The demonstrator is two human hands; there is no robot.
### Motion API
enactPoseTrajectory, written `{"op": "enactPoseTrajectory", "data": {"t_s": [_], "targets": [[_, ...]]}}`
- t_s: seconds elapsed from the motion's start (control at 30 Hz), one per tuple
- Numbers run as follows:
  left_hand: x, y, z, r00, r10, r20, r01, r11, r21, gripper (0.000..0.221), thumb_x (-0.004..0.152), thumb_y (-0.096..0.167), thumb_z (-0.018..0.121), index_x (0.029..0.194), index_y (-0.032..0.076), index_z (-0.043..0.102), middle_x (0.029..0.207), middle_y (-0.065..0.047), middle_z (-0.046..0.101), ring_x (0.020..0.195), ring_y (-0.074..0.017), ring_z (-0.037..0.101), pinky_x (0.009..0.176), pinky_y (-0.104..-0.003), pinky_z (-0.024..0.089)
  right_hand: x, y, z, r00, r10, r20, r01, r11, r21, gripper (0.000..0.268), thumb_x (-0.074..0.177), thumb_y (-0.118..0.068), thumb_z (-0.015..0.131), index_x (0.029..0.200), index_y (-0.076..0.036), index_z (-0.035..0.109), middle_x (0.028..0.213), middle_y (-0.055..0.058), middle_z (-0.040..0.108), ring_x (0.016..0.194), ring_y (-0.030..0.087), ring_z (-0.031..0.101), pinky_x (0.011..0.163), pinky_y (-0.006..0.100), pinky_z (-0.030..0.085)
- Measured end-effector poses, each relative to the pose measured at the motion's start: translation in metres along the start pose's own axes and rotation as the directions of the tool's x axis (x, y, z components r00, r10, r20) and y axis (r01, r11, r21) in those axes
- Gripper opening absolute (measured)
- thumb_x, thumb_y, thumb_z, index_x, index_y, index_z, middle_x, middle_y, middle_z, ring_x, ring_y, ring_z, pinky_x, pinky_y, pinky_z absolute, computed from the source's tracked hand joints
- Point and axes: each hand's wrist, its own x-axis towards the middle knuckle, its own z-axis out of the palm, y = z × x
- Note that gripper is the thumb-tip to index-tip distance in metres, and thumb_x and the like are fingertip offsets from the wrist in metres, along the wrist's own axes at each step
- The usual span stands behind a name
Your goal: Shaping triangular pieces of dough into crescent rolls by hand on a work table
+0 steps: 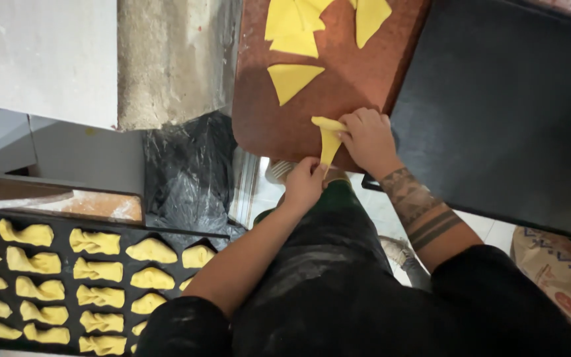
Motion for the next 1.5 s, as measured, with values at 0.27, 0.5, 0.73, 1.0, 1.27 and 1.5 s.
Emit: {"op": "enactPoseTrajectory", "data": {"t_s": [0.27, 0.5, 0.73, 1.0, 1.27, 1.5], "targets": [[0.029, 0.07, 0.001, 0.959, 0.225, -0.17, -0.237, 0.97, -0.05, 0.032, 0.099, 0.037, 0.06, 0.115, 0.011, 0.071, 0.095, -0.018, 0.075, 0.1, -0.0394, 0.073, 0.092, -0.054, 0.055, 0.066, 0.035, -0.03, 0.923, 0.097, -0.373, -0.089, 0.995, 0.038, 0.03, 0.086, -0.027, 0.077, 0.114, -0.02, 0.067, 0.107, 0.002, 0.057, 0.101, 0.025, 0.057, 0.078, 0.041, 0.044], [0.046, 0.077, 0.002, 0.996, 0.06, -0.072, -0.057, 0.998, 0.035, 0.031, 0.098, 0.031, 0.053, 0.108, 0.008, 0.072, 0.11, -0.012, 0.077, 0.103, -0.0346, 0.07, 0.086, -0.045, 0.052, 0.106, 0.016, -0.087, 0.96, 0.272, -0.058, -0.245, 0.925, 0.292, 0.048, 0.093, -0.032, 0.06, 0.133, -0.005, 0.063, 0.134, 0.016, 0.056, 0.122, 0.039, 0.049, 0.097, 0.055, 0.037], [0.016, 0.088, -0.008, 0.998, -0.061, -0.024, 0.06, 0.998, -0.031, 0.032, 0.099, 0.026, 0.05, 0.116, 0.008, 0.071, 0.088, -0.009, 0.077, 0.082, -0.0249, 0.074, 0.08, -0.041, 0.053, 0.129, -0.018, -0.06, 0.951, 0.248, -0.186, -0.251, 0.968, 0.009, 0.068, 0.118, -0.054, 0.059, 0.165, -0.01, 0.038, 0.165, 0.027, 0.013, 0.155, 0.047, 0.014, 0.127, 0.069, 0.018], [0.031, 0.024, 0.008, 0.996, 0.055, -0.064, -0.047, 0.991, 0.123, 0.032, 0.094, 0.029, 0.053, 0.111, 0.011, 0.073, 0.11, -0.016, 0.076, 0.103, -0.0416, 0.068, 0.087, -0.049, 0.05, 0.114, -0.041, -0.065, 0.959, 0.255, -0.126, -0.27, 0.955, -0.125, 0.08, 0.111, -0.071, 0.023, 0.165, -0.012, 0.032, 0.165, 0.024, 0.028, 0.153, 0.043, 0.021, 0.124, 0.064, 0.021], [0.041, -0.001, 0.018, 0.968, 0.191, -0.165, -0.166, 0.974, 0.153, 0.035, 0.094, 0.037, 0.055, 0.106, 0.009, 0.074, 0.101, -0.019, 0.077, 0.095, -0.0481, 0.068, 0.08, -0.056, 0.048, 0.099, -0.088, -0.091, 0.939, 0.343, -0.003, -0.338, 0.924, -0.177, 0.084, 0.113, -0.068, 0.049, 0.167, -0.009, 0.024, 0.168, 0.022, 0.021, 0.156, 0.041, 0.022, 0.126, 0.059, 0.028], [0.025, 0.015, 0.004, 0.973, 0.183, -0.14, -0.17, 0.98, 0.099, 0.026, 0.091, 0.027, 0.052, 0.09, 0.006, 0.068, 0.095, -0.02, 0.076, 0.088, -0.0498, 0.065, 0.071, -0.054, 0.045, 0.067, -0.087, -0.077, 0.953, 0.301, -0.014, -0.298, 0.949, 0.103, 0.085, 0.108, -0.067, 0.027, 0.164, -0.003, 0.031, 0.17, 0.022, 0.016, 0.158, 0.044, 0.019, 0.122, 0.067, 0.025]]}}
